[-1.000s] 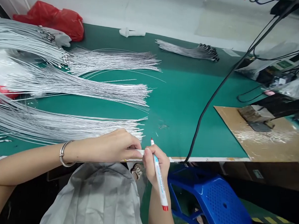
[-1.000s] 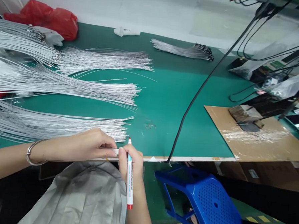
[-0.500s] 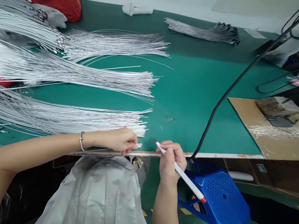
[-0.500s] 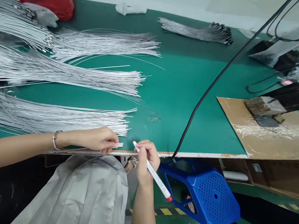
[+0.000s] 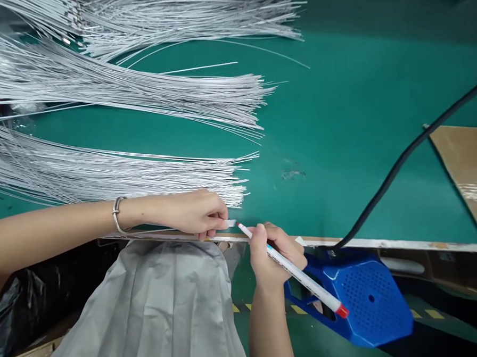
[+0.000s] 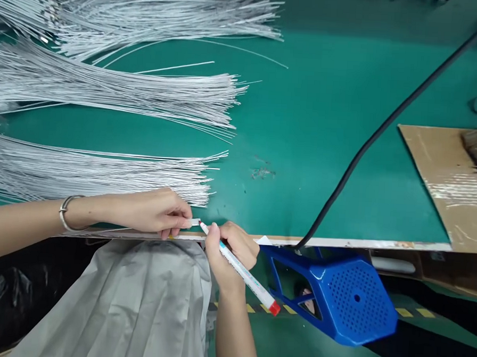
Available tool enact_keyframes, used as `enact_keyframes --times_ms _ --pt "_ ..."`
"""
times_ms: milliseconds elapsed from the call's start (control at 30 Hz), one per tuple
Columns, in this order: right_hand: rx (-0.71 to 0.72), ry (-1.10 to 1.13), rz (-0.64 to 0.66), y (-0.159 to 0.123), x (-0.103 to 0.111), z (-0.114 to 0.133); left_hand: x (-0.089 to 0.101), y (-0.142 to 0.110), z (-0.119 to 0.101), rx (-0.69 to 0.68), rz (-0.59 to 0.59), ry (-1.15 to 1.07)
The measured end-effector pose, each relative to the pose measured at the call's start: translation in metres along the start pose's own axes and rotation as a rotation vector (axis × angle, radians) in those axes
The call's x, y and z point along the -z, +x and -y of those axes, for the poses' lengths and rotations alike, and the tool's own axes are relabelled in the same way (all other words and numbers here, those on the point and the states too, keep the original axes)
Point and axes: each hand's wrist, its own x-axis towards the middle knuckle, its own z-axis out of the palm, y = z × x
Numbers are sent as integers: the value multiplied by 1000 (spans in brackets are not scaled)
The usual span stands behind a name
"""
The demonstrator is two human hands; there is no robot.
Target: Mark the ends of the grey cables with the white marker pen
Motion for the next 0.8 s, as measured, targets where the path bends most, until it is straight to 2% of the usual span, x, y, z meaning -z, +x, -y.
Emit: enact_keyframes --times_ms 400,800 --pt "68 -60 -1 2 -2 1 -1 1 5 -30 4 34" --pt "54 -98 31 0 -1 2 -1 1 3 -31 -7 25"
